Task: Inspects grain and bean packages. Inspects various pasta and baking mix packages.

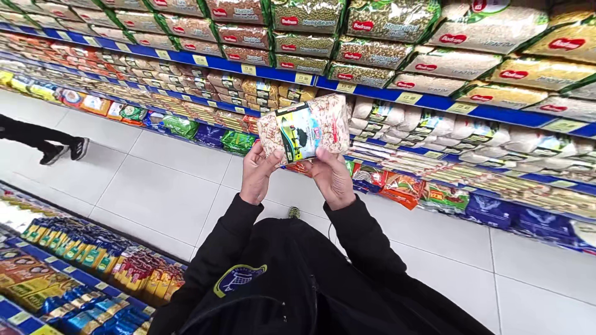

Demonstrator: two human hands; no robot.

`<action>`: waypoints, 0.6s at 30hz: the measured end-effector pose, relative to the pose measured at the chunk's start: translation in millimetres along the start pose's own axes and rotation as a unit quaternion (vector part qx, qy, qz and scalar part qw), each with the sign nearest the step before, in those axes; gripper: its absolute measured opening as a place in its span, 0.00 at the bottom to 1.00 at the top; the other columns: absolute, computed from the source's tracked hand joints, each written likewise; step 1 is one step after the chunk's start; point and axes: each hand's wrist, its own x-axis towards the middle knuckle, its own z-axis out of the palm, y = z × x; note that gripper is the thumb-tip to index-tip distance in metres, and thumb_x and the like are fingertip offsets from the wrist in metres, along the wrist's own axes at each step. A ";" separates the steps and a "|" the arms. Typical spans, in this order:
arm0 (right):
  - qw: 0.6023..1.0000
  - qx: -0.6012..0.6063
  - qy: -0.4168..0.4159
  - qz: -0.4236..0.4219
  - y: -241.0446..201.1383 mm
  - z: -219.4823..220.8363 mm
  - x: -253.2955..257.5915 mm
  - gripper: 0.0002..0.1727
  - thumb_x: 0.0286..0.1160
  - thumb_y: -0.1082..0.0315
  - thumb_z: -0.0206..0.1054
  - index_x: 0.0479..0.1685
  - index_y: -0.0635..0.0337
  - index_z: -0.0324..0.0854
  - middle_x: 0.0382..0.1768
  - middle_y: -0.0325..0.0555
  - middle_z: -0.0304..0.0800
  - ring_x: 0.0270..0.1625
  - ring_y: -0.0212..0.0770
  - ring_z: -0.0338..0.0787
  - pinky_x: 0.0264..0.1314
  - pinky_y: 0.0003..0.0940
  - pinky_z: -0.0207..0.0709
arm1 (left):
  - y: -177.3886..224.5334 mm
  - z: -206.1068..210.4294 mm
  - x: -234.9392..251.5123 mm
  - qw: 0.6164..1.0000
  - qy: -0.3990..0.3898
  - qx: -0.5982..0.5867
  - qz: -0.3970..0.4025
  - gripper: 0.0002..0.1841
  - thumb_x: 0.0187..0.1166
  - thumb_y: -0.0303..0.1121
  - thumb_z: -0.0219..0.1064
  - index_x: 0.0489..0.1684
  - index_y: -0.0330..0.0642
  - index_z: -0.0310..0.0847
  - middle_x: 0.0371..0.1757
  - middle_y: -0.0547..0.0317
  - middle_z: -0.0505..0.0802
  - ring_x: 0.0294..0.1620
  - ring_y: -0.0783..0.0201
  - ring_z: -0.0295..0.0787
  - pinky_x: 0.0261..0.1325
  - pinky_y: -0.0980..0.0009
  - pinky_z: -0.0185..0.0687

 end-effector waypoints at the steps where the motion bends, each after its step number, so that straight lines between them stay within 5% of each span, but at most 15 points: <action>1: 0.999 -0.019 -0.044 -0.013 -1.0 3.2 -5.4 0.36 0.62 0.71 0.82 0.69 0.65 0.66 0.57 0.61 0.87 0.57 0.55 0.92 0.64 0.55 0.88 | 11.1 -1.2 -6.0 1.000 0.001 -0.011 0.010 0.32 0.73 0.33 0.77 0.72 0.26 0.69 0.60 0.38 0.90 0.58 0.48 0.93 0.65 0.50 0.89; 7: 0.960 -0.182 -0.175 -0.124 -7.4 22.3 -32.0 0.51 0.63 0.55 0.83 0.88 0.49 0.54 0.70 0.45 0.83 0.65 0.46 0.89 0.67 0.48 0.87 | 67.7 -14.5 -43.5 0.998 -0.014 -0.004 0.057 0.27 0.71 0.33 0.79 0.68 0.32 0.78 0.55 0.44 0.93 0.51 0.54 0.95 0.59 0.55 0.92; 12: 0.949 -0.219 -0.147 -0.171 16.3 50.9 -58.6 0.42 0.69 0.60 0.79 0.84 0.53 0.62 0.68 0.46 0.84 0.64 0.44 0.89 0.66 0.45 0.86 | 97.0 -32.5 -68.1 0.995 -0.056 0.045 0.066 0.29 0.75 0.39 0.77 0.72 0.33 0.78 0.60 0.44 0.92 0.56 0.53 0.94 0.61 0.54 0.91; 18: 0.946 -0.227 -0.142 -0.184 35.0 68.1 -85.5 0.38 0.73 0.61 0.76 0.82 0.54 0.64 0.66 0.46 0.84 0.63 0.42 0.90 0.65 0.43 0.87 | 112.4 -56.0 -91.3 0.992 -0.111 0.021 0.058 0.32 0.74 0.35 0.78 0.76 0.33 0.72 0.65 0.44 0.89 0.61 0.53 0.91 0.66 0.54 0.89</action>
